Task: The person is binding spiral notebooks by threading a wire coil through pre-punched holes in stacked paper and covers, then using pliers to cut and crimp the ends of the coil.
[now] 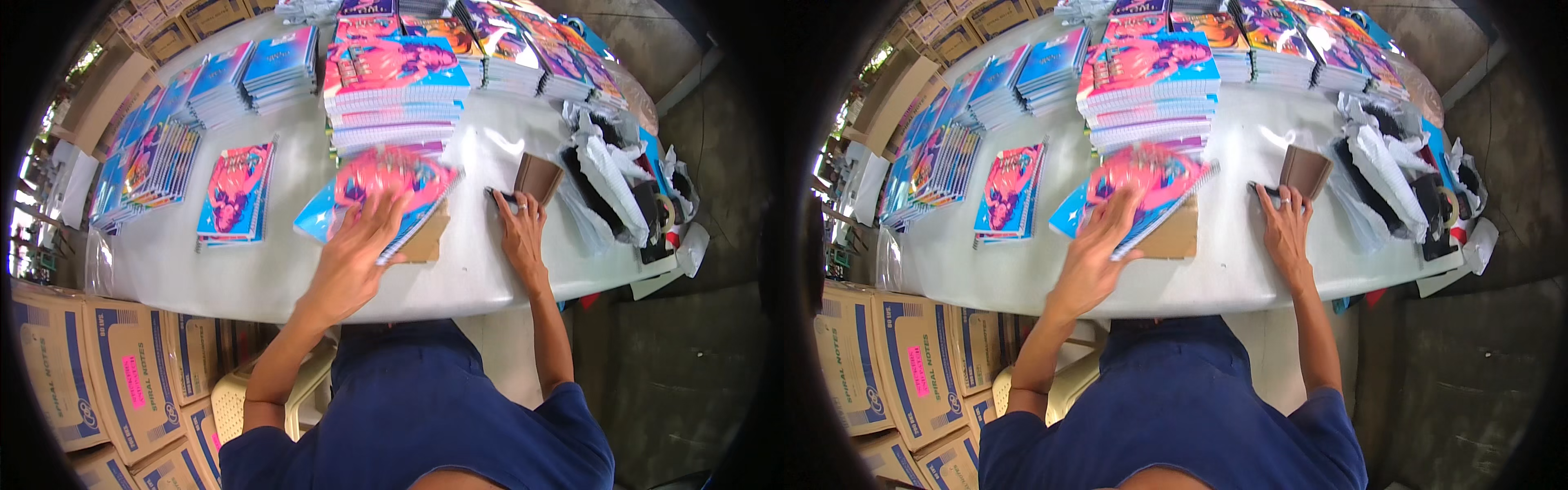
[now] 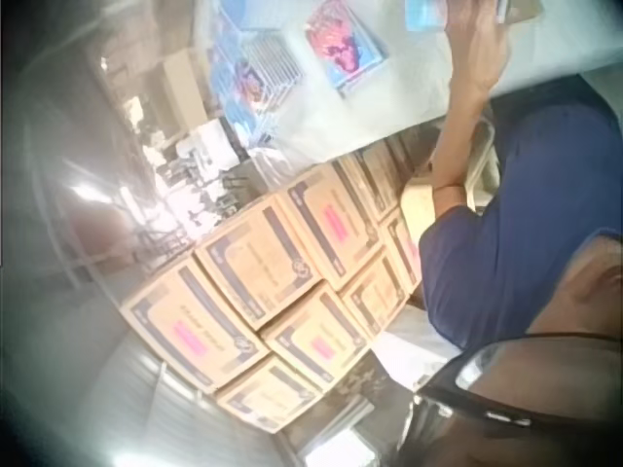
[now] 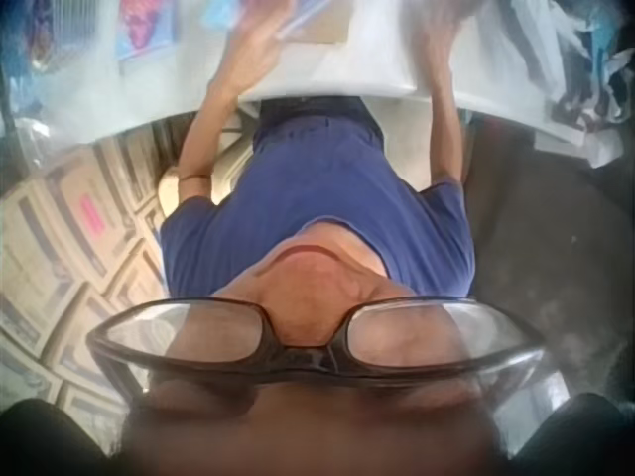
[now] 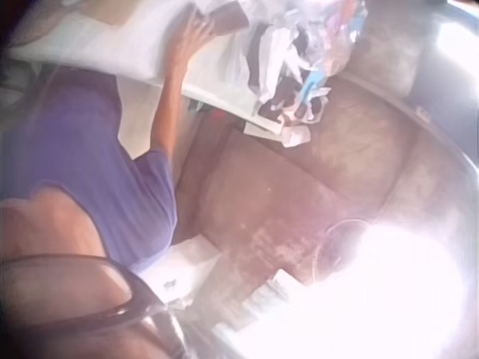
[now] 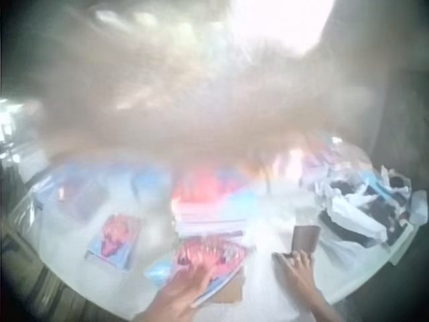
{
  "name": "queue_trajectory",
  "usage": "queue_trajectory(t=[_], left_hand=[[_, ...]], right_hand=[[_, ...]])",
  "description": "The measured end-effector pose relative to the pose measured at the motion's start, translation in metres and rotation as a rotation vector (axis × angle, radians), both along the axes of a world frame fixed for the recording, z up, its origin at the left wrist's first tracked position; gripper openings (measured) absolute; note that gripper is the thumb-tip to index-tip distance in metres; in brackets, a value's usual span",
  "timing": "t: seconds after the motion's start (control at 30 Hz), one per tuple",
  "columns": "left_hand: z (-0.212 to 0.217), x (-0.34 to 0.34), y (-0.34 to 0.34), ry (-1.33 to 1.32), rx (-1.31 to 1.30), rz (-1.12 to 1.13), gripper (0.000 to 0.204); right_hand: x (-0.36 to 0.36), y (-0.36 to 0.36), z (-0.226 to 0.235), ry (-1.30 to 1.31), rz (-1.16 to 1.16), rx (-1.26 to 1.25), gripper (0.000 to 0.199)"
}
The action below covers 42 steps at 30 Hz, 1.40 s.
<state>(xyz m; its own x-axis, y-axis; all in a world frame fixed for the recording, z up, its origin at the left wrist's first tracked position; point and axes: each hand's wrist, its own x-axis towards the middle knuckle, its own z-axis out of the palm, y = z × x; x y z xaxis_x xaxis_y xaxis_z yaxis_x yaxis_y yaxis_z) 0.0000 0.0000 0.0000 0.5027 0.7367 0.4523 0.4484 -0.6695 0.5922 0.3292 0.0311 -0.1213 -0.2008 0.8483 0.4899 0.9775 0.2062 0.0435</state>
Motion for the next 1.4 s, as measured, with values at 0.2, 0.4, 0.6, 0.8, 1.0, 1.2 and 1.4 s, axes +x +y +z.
queue_trajectory(t=[0.2, 0.4, 0.6, 0.8, 1.0, 1.2, 1.4], left_hand=[[-0.031, 0.030, -0.004, 0.263, 0.320, 0.281, 0.060], [-0.029, 0.031, -0.007, 0.304, 0.348, 0.290, 0.056], [-0.032, 0.034, -0.009, 0.317, 0.333, 0.320, 0.058], [-0.028, 0.036, -0.010, 0.313, 0.317, 0.337, 0.059], [-0.024, 0.039, -0.011, 0.265, 0.298, 0.337, 0.069], [-0.027, 0.027, -0.010, 0.304, 0.318, 0.329, 0.068], [0.010, -0.045, 0.001, -0.080, 0.144, 0.318, 0.061]], right_hand=[[-0.013, -0.027, 0.018, 0.139, 0.050, -0.139, 0.052], [0.002, -0.044, 0.027, 0.162, 0.169, -0.139, 0.045], [-0.065, -0.086, 0.076, 0.621, 0.289, -0.248, 0.037], [-0.101, -0.097, 0.092, 0.430, 0.392, -0.071, 0.047], [-0.099, -0.094, 0.102, 0.355, 0.430, -0.080, 0.048], [-0.095, -0.080, 0.121, 1.131, 0.323, -1.108, 0.028], [-0.065, -0.042, 0.130, 0.949, 0.476, -0.512, 0.024]])
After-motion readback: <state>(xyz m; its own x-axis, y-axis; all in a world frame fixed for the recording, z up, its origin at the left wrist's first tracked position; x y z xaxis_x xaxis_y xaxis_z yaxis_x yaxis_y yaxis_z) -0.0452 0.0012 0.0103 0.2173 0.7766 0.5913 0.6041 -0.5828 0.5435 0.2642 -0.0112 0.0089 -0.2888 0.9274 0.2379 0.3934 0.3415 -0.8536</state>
